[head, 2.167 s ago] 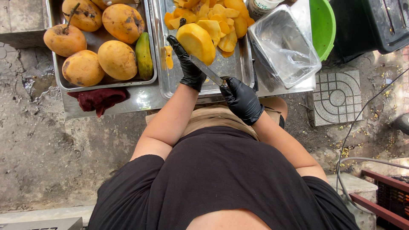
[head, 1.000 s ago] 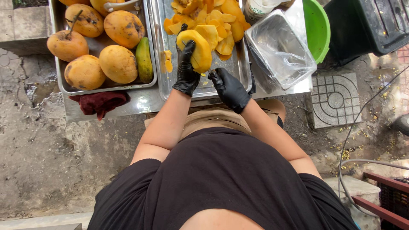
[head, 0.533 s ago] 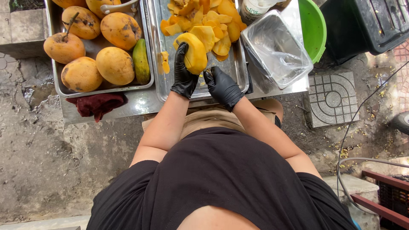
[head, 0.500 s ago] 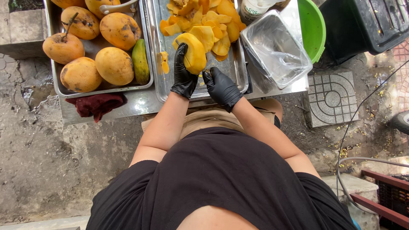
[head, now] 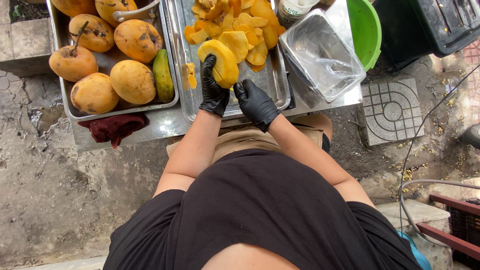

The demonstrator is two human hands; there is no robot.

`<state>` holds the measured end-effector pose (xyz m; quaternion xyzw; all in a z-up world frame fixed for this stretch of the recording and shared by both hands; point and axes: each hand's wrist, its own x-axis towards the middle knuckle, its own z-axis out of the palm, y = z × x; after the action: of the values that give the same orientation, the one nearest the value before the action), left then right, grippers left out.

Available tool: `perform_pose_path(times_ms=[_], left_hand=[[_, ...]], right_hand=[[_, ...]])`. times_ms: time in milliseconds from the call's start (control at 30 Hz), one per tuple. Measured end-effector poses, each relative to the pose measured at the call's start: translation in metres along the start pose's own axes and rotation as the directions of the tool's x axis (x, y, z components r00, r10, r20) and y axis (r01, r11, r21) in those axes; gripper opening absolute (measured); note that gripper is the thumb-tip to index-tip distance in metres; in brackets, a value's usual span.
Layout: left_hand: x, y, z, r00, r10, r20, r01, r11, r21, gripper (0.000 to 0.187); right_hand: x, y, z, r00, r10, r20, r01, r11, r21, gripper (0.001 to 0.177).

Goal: The person peels mangoes using a small knife, placing the peels into a metal tray and the sliced fruit into a separate metal container.

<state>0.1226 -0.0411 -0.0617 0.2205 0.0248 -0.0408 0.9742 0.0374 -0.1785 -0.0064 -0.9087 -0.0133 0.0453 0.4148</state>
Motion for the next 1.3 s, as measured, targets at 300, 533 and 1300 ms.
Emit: perform_pose_path(times_ms=[300, 533, 1300], left_hand=[[-0.008, -0.008, -0.015, 0.997, -0.073, -0.027, 0.072, 0.996, -0.045, 0.054], [-0.011, 0.007, 0.011, 0.991, -0.130, 0.013, 0.130, 0.989, -0.063, 0.056], [0.010, -0.006, -0.041, 0.978, -0.177, -0.110, 0.158, 0.975, -0.156, 0.060]], right_hand=[[0.008, 0.009, 0.004, 0.996, 0.082, 0.041, -0.082, 0.997, -0.016, 0.039], [0.024, 0.015, 0.006, 0.988, 0.112, 0.106, -0.114, 0.994, 0.007, 0.043], [0.053, 0.084, 0.043, 0.990, 0.056, 0.128, -0.064, 0.996, 0.063, 0.041]])
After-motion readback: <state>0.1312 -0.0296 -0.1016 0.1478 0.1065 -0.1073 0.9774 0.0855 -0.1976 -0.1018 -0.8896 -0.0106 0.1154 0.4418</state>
